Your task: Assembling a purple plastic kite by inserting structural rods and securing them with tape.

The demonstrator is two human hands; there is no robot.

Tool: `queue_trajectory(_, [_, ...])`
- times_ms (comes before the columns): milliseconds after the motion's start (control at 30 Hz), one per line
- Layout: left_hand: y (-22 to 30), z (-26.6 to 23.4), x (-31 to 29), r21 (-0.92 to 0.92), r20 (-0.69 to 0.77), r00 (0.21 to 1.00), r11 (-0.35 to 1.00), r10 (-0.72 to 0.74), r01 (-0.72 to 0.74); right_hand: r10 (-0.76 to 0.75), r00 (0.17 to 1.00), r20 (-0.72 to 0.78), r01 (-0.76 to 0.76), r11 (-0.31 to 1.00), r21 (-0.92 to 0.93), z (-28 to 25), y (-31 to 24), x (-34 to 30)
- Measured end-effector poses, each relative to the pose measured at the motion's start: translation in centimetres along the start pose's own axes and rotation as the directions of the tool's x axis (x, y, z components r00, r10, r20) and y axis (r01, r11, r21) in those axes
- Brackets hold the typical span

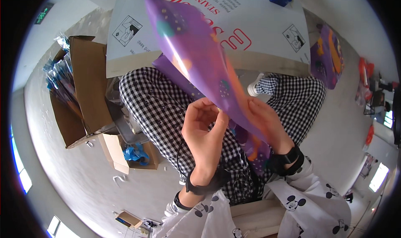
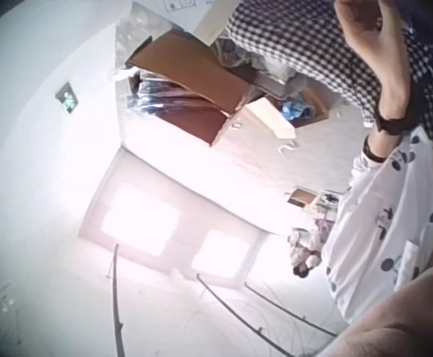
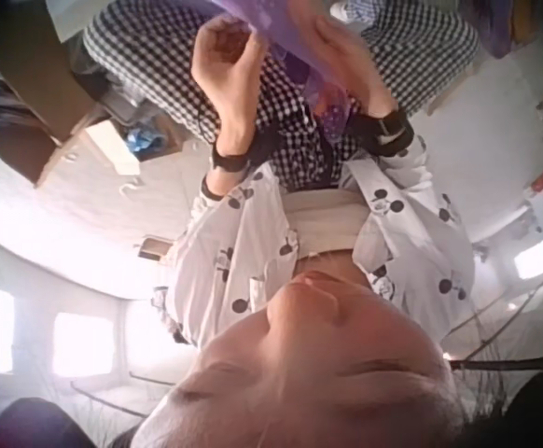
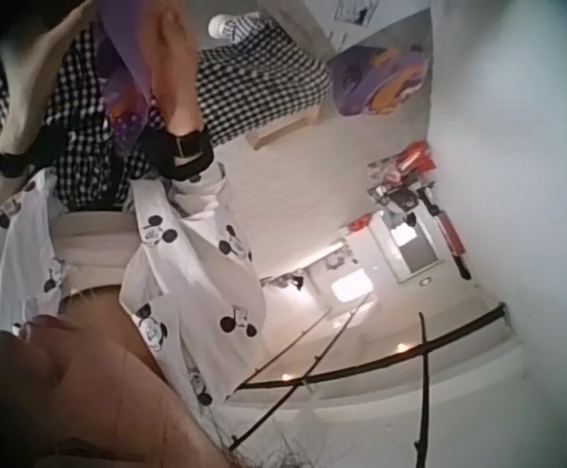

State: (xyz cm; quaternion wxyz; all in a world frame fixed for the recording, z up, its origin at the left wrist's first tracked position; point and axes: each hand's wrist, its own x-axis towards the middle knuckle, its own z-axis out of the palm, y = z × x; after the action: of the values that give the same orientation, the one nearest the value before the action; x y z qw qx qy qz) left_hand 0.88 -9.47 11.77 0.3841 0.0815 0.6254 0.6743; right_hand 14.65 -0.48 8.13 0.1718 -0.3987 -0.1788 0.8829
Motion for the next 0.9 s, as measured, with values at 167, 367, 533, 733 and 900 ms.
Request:
queue_trajectory(167, [0.7, -0.5, -0.5, 0.052, -0.029, 0.996, 0.995, 0.085, -0.083, -0.684, 0.67, 0.287, 0.503, 0.134, -0.854, 0.9, -3.4, -1.2])
queue_trajectory(367, [0.8, -1.2, -1.2, -0.285, 0.103, 0.995, 0.958, 0.007, 0.022, -0.462, 0.567, 0.682, 0.73, -0.101, -0.676, 8.0, -3.9, -3.1])
queue_trajectory(533, [1.2, -1.4, -1.7, -0.332, 0.167, 0.986, 0.941, -0.01, 0.066, -0.491, 0.673, 0.554, 0.675, 0.1, -0.731, 7.9, -3.7, -2.6])
queue_trajectory(733, [2.0, -1.7, -1.9, -0.299, 0.156, 0.986, 0.949, -0.055, 0.1, -0.477, 0.744, 0.469, 0.614, 0.21, -0.761, 8.1, -3.7, -3.0])
queue_trajectory(900, [2.2, -1.9, -1.9, -0.208, 0.208, 0.978, 0.976, -0.021, 0.066, -0.441, 0.784, 0.437, 0.589, 0.305, -0.749, 7.7, -3.6, -3.2])
